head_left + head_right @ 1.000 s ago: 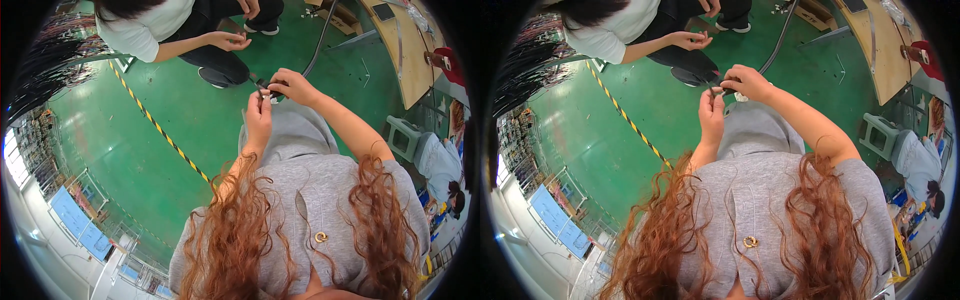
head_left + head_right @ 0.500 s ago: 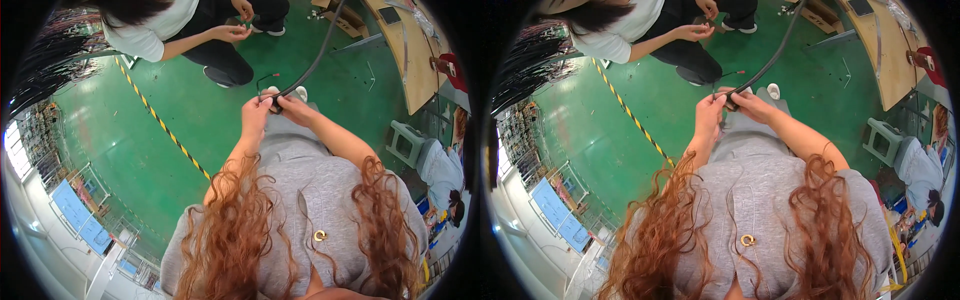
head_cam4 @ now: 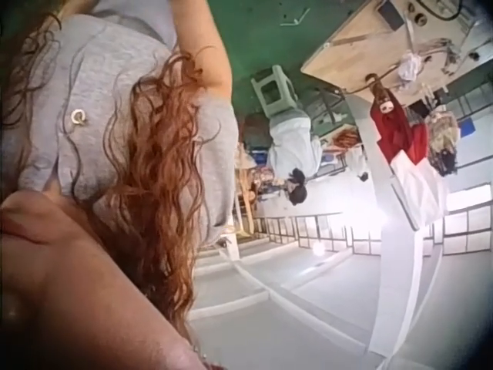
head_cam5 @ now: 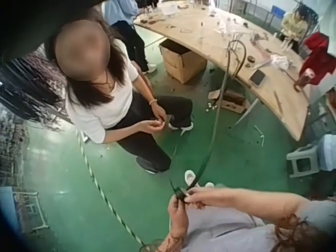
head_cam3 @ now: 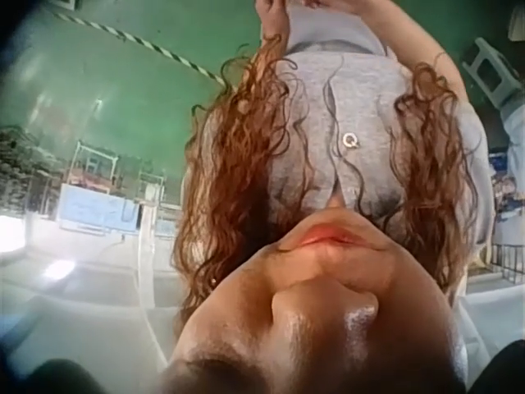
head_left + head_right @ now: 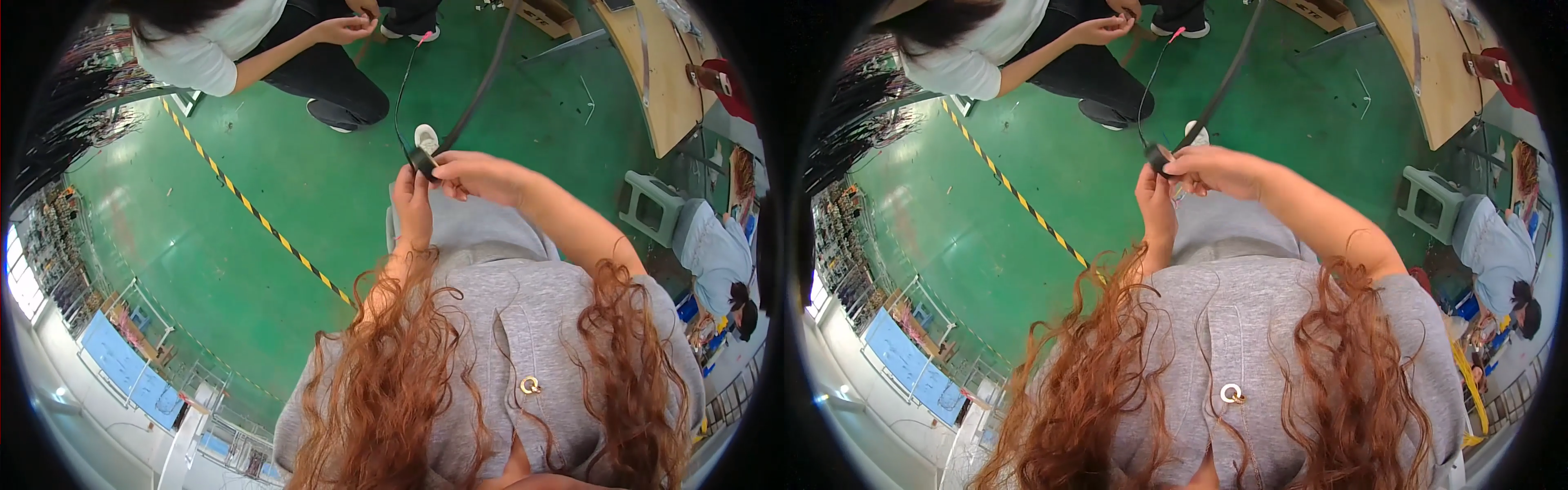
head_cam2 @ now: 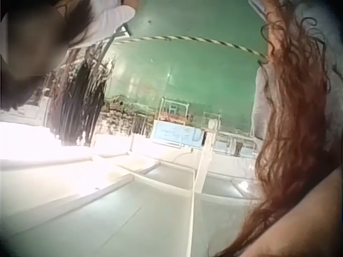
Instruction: Measuring and wrapping electrical wire bundles with black adhesive tape at a factory workbench.
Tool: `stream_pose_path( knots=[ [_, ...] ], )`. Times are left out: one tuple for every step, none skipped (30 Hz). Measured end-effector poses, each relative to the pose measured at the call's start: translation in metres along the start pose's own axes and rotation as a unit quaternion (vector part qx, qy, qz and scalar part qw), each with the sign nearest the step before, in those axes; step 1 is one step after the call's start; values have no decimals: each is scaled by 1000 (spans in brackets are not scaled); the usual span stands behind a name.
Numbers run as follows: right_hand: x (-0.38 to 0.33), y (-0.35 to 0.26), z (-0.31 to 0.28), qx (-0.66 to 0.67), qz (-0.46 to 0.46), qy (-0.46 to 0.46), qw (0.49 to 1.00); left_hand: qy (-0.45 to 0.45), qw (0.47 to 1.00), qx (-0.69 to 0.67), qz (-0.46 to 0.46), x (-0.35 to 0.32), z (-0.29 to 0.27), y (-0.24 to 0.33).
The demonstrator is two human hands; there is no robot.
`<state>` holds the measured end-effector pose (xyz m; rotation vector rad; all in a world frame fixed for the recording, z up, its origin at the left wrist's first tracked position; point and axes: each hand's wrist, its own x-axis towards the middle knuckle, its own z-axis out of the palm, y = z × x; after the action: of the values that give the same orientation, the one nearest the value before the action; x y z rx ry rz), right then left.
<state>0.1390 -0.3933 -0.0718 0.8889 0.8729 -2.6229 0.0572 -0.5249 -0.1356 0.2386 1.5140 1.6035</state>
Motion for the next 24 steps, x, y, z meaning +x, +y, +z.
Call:
stream_pose_path(
  knots=[
    [-3,1,3,-3,0,0,1000,23,999,-28,25,-6,-1,0],
    [-6,-1,7,-22,-21,11,999,20,998,-55,7,-10,1,4],
    [-8,-1,9,-40,-40,20,998,23,998,-59,11,-14,7,8],
    [-4,7,6,-46,-38,19,998,16,998,-59,23,-17,13,12],
    [4,23,-2,-52,-21,99,994,8,998,-58,33,-22,20,11],
    [13,38,-7,-56,-1,178,983,32,999,-12,25,-27,21,7],
    [20,50,-13,-59,19,255,965,38,999,-14,24,-28,20,4],
    [34,41,-11,-37,18,250,967,53,997,54,22,-14,17,7],
    [48,33,-7,-42,17,244,969,69,990,123,18,-1,15,10],
    [62,25,-3,2,-75,277,958,69,993,95,8,10,13,13],
    [70,29,-3,51,-160,308,937,75,993,96,6,14,12,13],
    [79,34,-10,57,-193,249,947,74,997,15,-21,19,12,13],
    [81,41,-13,59,-190,245,949,72,994,-66,-47,21,12,14],
    [81,48,-20,57,-223,186,955,58,992,-59,-91,23,11,21],
    [81,54,-25,54,-256,121,958,61,992,-56,-92,24,11,25],
    [81,66,-31,41,-294,94,950,50,991,-70,-102,24,11,27],
    [80,76,-30,45,-293,91,951,42,989,-83,-111,21,9,29],
    [79,87,-28,26,-283,127,950,43,990,-80,-112,21,6,24],
    [75,99,-26,6,-274,165,947,26,997,-43,-65,23,2,16],
    [67,98,-7,63,-264,184,945,12,1000,-6,-14,26,-4,12],
    [57,100,-2,66,-265,189,943,6,1000,-4,-17,27,-4,12],
    [48,102,1,36,-264,198,943,-9,999,36,-19,29,-6,14],
    [41,101,6,5,-264,205,942,-23,997,76,-18,31,-7,17],
    [32,96,11,39,-247,215,944,-30,996,77,-17,31,-9,14]
  ],
)
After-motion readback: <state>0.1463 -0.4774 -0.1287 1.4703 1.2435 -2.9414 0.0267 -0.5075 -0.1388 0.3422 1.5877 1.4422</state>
